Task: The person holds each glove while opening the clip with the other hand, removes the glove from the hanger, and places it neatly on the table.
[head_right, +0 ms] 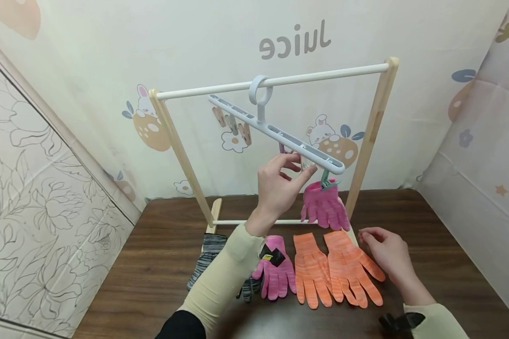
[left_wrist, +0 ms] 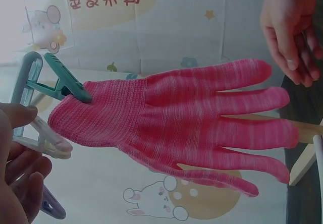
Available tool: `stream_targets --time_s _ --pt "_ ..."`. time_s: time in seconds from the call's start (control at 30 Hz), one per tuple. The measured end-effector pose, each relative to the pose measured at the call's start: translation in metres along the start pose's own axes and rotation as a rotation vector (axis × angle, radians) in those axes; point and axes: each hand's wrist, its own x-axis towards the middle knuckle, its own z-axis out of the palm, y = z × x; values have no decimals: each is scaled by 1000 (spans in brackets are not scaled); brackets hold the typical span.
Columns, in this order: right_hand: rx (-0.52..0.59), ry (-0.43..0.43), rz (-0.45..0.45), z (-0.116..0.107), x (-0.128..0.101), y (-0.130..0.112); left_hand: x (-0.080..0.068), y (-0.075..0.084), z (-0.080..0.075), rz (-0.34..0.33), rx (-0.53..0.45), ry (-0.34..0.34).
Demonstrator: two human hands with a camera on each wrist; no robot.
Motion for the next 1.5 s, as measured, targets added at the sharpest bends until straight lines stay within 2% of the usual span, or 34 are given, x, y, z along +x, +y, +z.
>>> stream_targets --time_s 0.3,0.57,1.0,1.17,1.3,1.5 --pt "5 137 -91 -10 -9 -36 0 2 -2 -13 -20 5" --pt "102 223 -200 -18 -16 -63 -3 4 -3 -9 -29 9" --pt "224 249 -324 -14 -27 -101 -6 6 -4 -5 -18 28" --pt "253 275 -340 -12 -27 -109 -7 6 -4 -8 -14 29" --pt "298 292 -389 -7 -27 -113 -7 7 -5 -7 -13 29" --pt "291 306 -422 -1 -26 -120 -7 8 -5 -3 -16 29"
